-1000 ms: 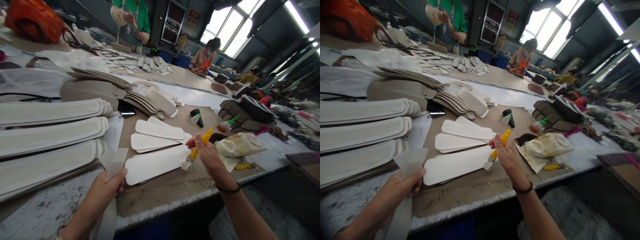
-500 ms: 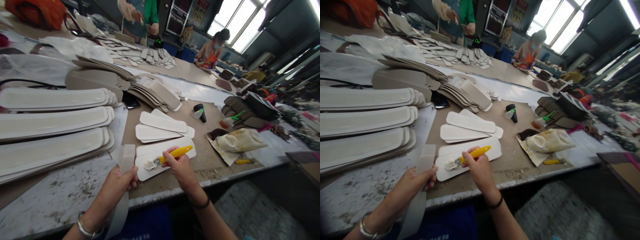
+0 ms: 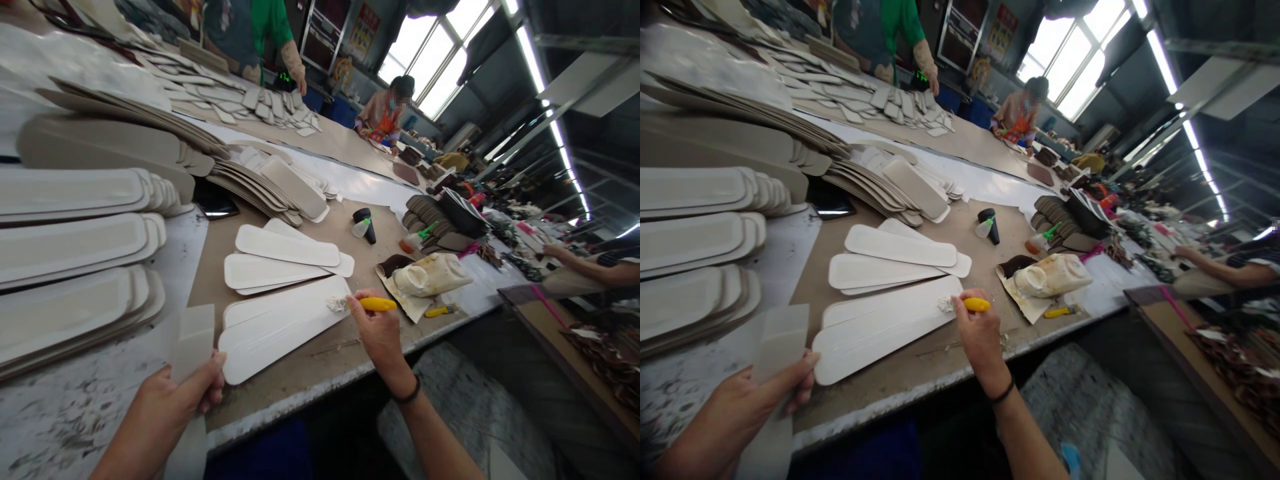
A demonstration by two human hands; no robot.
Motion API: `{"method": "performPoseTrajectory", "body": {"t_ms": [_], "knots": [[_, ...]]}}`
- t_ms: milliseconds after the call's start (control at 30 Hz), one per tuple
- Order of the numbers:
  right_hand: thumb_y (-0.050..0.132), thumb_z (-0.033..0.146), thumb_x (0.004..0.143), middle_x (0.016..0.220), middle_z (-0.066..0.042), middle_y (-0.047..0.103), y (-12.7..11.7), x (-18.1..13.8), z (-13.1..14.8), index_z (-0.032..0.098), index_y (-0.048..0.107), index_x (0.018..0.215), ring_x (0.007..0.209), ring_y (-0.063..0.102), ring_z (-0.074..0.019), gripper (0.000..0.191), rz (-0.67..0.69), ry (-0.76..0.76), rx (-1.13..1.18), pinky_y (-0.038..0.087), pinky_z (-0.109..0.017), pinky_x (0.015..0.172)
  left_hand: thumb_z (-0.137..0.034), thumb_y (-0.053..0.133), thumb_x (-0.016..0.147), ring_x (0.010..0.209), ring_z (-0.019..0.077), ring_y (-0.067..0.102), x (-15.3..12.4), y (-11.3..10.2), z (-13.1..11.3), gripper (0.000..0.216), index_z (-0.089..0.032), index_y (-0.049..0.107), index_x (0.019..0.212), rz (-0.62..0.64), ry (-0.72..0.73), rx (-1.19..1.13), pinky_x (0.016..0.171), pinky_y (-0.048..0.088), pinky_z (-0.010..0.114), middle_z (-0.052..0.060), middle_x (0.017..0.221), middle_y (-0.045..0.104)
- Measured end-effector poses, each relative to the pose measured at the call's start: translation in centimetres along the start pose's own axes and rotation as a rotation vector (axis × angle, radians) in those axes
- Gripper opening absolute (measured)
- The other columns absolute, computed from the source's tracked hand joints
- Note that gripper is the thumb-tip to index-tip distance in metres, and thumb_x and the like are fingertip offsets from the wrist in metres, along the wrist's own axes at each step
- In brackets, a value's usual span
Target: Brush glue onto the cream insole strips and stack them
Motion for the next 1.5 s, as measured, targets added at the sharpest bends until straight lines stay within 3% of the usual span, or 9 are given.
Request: {"method": "performPoseTrajectory", "body": {"t_ms": [267, 433, 600, 733, 967, 1067, 1167, 1267, 1500], "knots": [[0.051, 0.023, 0.089, 0.075, -0.004, 0.057, -0.9, 0.8, 0.2, 0.020, 0.055, 0.078, 0.074, 0.055, -0.0195, 0.012, -0.054, -0.259, -0.121, 0.046, -0.033, 0.071, -0.057, 0.065, 0.060, 0.044, 0.0138, 0.048, 0.0, -0.1, 0.1, 0.041, -0.019, 0.057, 0.047, -0.021, 0.031, -0.004, 0.045, 0.038, 0.024, -0.001, 0.043, 0.056], [0.052, 0.018, 0.088, 0.078, -0.005, 0.058, 1.3, -2.1, 4.0, 0.020, 0.057, 0.080, 0.078, 0.054, -0.0200, 0.010, 0.080, -0.255, 0.073, 0.046, -0.034, 0.074, -0.057, 0.068, 0.058, 0.043, 0.0148, 0.050, 0.1, 0.2, 0.0, 0.041, -0.018, 0.058, 0.052, 0.015, 0.028, -0.025, 0.045, 0.038, 0.026, -0.001, 0.044, 0.056], [0.056, 0.024, 0.087, 0.079, -0.003, 0.058, 2.7, -4.9, 9.5, 0.020, 0.059, 0.080, 0.079, 0.056, -0.0181, 0.008, 0.234, -0.089, 0.570, 0.047, -0.032, 0.074, -0.059, 0.066, 0.061, 0.047, 0.0159, 0.050, -0.4, -0.3, -0.4, 0.041, -0.019, 0.057, 0.058, -0.029, 0.048, -0.031, 0.046, 0.038, 0.026, -0.002, 0.048, 0.055], [0.049, 0.031, 0.091, 0.080, -0.004, 0.055, 1.8, -5.3, 10.2, 0.020, 0.057, 0.079, 0.078, 0.054, -0.0177, 0.018, 0.296, 0.065, 0.705, 0.045, -0.031, 0.071, -0.054, 0.057, 0.071, 0.051, 0.0150, 0.049, -2.0, -1.5, -1.2, 0.039, -0.020, 0.054, 0.051, -0.094, 0.077, 0.077, 0.053, 0.039, 0.026, -0.003, 0.047, 0.052], [0.040, 0.039, 0.094, 0.068, 0.001, 0.046, 2.4, -6.2, 9.5, 0.020, 0.048, 0.074, 0.065, 0.045, -0.0135, 0.029, 0.486, 0.178, 0.696, 0.038, -0.026, 0.061, -0.055, 0.067, 0.063, 0.045, 0.0128, 0.053, -6.1, 0.0, -2.3, 0.040, -0.016, 0.067, 0.073, 0.174, -0.110, -0.264, 0.044, 0.040, 0.023, -0.002, 0.050, 0.061], [0.049, 0.040, 0.090, 0.065, 0.003, 0.046, 3.5, -6.9, 10.3, 0.019, 0.051, 0.076, 0.060, 0.043, -0.0118, 0.025, 0.617, 0.241, 0.717, 0.037, -0.024, 0.058, -0.054, 0.075, 0.054, 0.045, 0.0150, 0.058, -6.6, 1.0, -1.9, 0.044, -0.014, 0.069, 0.070, 0.186, -0.165, -0.332, 0.045, 0.044, 0.024, 0.002, 0.051, 0.065], [0.064, 0.038, 0.078, 0.060, 0.005, 0.051, 4.4, -7.5, 11.1, 0.019, 0.053, 0.075, 0.054, 0.048, -0.0114, 0.022, 0.725, 0.420, 0.872, 0.039, -0.022, 0.053, -0.054, 0.077, 0.051, 0.043, 0.0154, 0.058, -6.7, 1.8, -1.4, 0.044, -0.013, 0.069, 0.062, 0.249, -0.176, -0.372, 0.043, 0.044, 0.025, 0.003, 0.050, 0.065], [0.064, 0.038, 0.076, 0.048, 0.007, 0.047, 4.8, -7.7, 11.2, 0.020, 0.052, 0.068, 0.043, 0.044, -0.0106, 0.023, 0.744, 0.527, 0.914, 0.035, -0.021, 0.046, -0.053, 0.073, 0.056, 0.041, 0.0148, 0.056, -6.6, 2.3, -1.3, 0.041, -0.013, 0.066, 0.052, 0.301, -0.143, -0.330, 0.043, 0.043, 0.025, 0.004, 0.046, 0.063], [0.054, 0.034, 0.084, 0.063, 0.001, 0.054, 4.6, -7.4, 10.4, 0.020, 0.055, 0.064, 0.059, 0.050, -0.0127, 0.024, 0.535, 0.198, 0.553, 0.040, -0.023, 0.056, -0.056, 0.072, 0.054, 0.056, 0.0208, 0.064, -6.7, 1.8, -2.1, 0.044, -0.014, 0.070, 0.065, 0.302, -0.158, -0.285, 0.058, 0.052, 0.030, 0.008, 0.059, 0.070]]}}
Point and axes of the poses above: each hand's wrist, its own x-axis towards the middle knuckle, its own y-axis out of the palm, z = x × y, the point moved 2 cm from there along x, towards the middle knuckle
